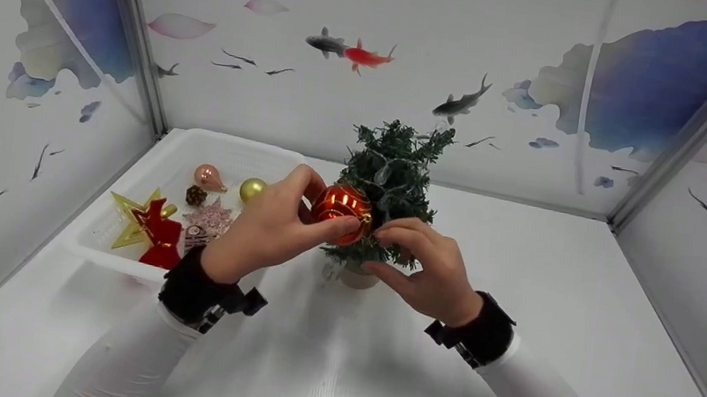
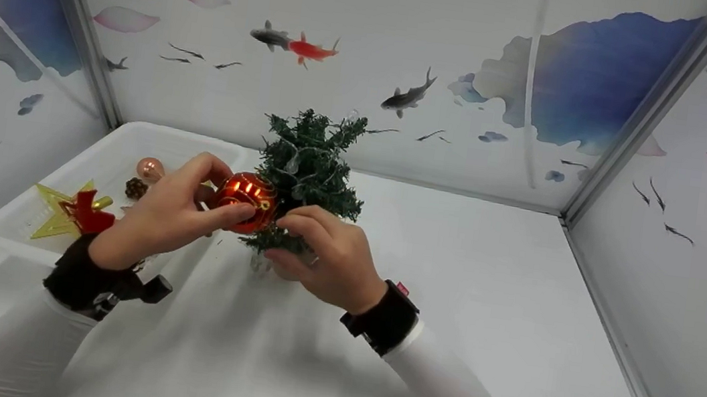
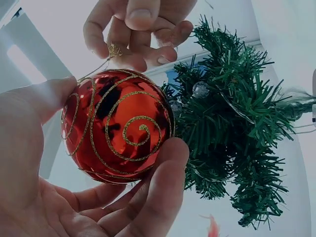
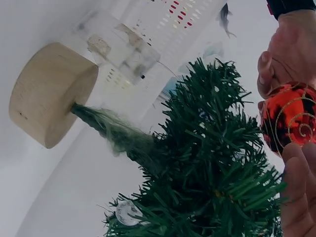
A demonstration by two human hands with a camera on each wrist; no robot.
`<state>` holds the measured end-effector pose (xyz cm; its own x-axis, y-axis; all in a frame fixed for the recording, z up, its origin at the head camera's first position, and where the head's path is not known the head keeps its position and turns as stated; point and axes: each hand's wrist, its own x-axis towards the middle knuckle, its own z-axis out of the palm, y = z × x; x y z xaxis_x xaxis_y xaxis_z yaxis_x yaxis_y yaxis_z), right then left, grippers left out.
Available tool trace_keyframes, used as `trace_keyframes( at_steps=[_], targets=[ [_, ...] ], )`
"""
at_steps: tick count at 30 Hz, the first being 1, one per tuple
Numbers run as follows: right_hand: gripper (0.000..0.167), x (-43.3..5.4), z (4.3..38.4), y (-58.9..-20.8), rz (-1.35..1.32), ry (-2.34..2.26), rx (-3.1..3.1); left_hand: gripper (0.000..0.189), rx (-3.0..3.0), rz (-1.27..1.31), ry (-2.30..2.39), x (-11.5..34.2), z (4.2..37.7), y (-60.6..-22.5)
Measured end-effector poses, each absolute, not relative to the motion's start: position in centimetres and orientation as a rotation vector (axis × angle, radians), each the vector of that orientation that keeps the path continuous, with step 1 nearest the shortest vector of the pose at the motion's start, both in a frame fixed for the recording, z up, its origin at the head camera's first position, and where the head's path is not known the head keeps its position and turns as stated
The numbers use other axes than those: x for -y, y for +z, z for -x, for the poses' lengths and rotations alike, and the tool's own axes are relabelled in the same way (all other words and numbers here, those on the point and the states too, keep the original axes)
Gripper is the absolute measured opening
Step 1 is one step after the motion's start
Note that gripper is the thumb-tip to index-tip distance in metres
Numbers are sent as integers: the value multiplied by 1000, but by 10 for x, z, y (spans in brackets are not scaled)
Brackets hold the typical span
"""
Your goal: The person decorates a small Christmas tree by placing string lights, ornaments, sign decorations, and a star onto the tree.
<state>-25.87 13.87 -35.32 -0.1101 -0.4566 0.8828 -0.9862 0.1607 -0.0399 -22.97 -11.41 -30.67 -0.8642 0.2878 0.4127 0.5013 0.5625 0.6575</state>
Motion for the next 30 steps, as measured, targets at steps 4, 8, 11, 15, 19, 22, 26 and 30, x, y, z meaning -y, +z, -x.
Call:
trace_keyframes(
  at_steps=[4,8,11,15,19,22,26,30],
  targets=[
    [42,-134,259,-358,-1375,870,1688,57,2541,645,-1124,112,229,-308],
    [39,-131,258,-361,-1363,857,1685,58,2552,632,-1049,110,226,-309],
    [36,-130,257,-362,-1349,845,1676,59,2563,631,-998,109,225,-310],
    [30,-130,257,-361,-1347,842,1643,60,2574,618,-948,107,224,-311],
    [25,-129,256,-360,-1375,844,1590,62,2584,602,-883,107,221,-311],
    [21,-129,255,-359,-1393,847,1571,61,2609,597,-821,108,217,-310],
    [17,-130,252,-356,-1418,910,1577,63,2719,578,-764,112,211,-306],
    [15,-130,245,-350,-1418,1063,1595,67,2886,529,-751,115,207,-301]
  ],
)
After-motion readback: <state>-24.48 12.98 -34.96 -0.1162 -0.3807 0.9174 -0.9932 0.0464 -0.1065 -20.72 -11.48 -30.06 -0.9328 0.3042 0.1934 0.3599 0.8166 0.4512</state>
